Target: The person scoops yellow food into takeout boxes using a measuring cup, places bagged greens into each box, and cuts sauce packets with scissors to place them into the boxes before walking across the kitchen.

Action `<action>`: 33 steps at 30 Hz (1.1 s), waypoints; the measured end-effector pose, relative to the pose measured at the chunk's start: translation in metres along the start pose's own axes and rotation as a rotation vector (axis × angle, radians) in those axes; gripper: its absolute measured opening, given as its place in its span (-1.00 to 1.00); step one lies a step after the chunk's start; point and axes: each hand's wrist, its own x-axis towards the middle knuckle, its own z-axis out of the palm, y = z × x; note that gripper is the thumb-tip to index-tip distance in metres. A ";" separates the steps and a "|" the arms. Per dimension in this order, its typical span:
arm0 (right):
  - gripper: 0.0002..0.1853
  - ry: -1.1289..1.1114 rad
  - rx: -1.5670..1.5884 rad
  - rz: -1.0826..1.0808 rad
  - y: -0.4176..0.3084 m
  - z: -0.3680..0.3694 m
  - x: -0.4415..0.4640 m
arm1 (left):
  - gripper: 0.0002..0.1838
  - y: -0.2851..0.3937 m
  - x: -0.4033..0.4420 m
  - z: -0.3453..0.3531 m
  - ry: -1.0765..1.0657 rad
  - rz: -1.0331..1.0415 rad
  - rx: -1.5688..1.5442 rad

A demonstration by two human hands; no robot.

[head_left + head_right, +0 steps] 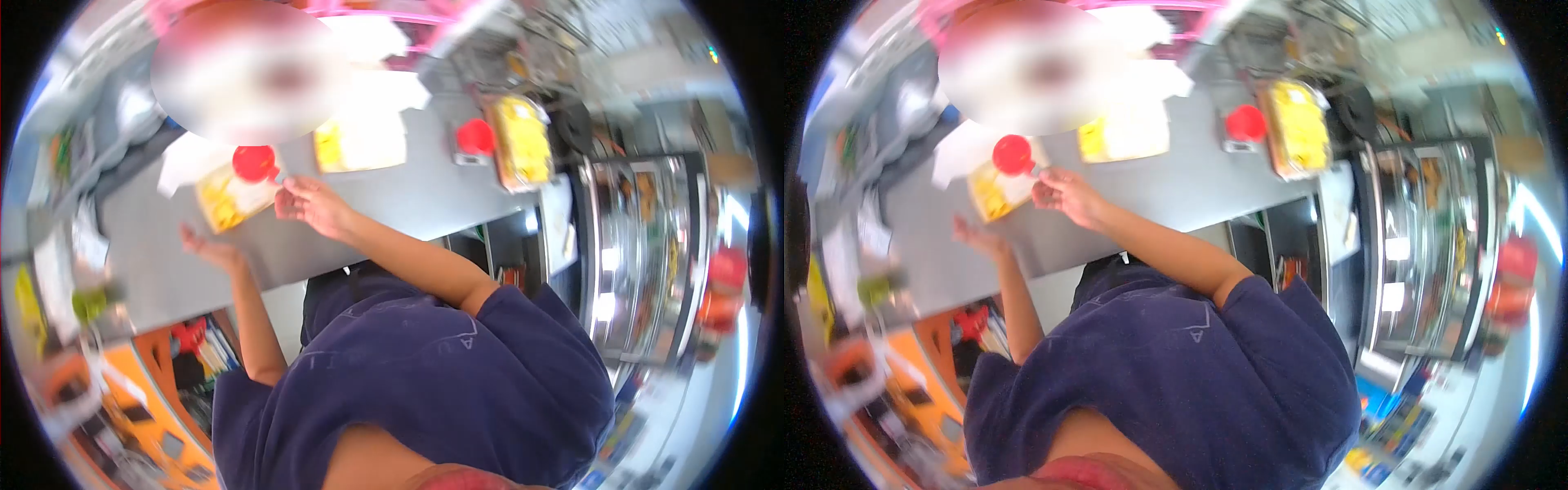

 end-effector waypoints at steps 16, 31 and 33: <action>-0.84 1.173 -1.988 -0.276 -0.243 -0.341 -0.304 | -0.30 0.112 -0.369 0.229 -1.916 -0.766 -0.234; -0.82 0.628 -3.117 0.689 -0.211 -0.409 -0.239 | 0.08 0.035 -0.573 0.354 -1.400 -1.843 -0.702; -0.82 0.634 -3.167 0.800 -0.210 -0.421 -0.233 | 0.11 0.043 -0.571 0.352 -1.451 -1.767 -0.749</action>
